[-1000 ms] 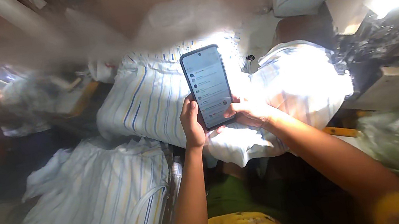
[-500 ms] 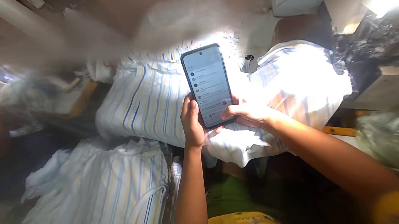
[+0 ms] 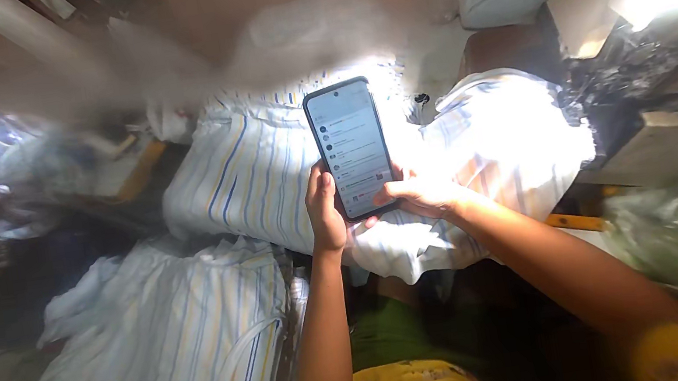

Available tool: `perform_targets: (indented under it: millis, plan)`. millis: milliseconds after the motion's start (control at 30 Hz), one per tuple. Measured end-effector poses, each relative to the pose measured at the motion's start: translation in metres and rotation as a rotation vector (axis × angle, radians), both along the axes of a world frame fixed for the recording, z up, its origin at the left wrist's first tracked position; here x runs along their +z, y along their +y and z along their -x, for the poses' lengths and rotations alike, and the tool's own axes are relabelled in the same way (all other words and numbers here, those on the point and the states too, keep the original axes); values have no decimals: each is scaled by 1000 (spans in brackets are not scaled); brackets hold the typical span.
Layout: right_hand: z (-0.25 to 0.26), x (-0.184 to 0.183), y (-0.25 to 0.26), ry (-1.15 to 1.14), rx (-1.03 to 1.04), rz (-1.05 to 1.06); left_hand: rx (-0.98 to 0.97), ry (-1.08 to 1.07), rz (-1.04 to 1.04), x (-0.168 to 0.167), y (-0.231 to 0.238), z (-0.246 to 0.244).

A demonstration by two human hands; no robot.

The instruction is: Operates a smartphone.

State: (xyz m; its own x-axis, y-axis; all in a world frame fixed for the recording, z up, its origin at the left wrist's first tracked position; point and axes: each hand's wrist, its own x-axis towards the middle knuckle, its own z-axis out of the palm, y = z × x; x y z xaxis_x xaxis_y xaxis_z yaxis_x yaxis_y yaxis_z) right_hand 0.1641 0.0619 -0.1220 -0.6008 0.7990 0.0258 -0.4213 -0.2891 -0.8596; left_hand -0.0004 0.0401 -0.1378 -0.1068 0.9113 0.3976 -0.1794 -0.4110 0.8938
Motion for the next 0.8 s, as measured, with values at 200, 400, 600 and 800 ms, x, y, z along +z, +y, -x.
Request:
perform_targets:
  millis: [200, 400, 600, 800]
  plan:
    - [0, -1, 1, -1, 9, -7, -1, -14, -4, -1, 1, 1]
    - [0, 0, 1, 0, 20, 4, -25, -48, -1, 0, 0, 0]
    - [0, 0, 1, -20, 15, 7, -20, -37, -10, -1, 1, 1]
    - [0, 0, 0, -16, 10, 14, -10, -28, -12, 0, 1, 1]
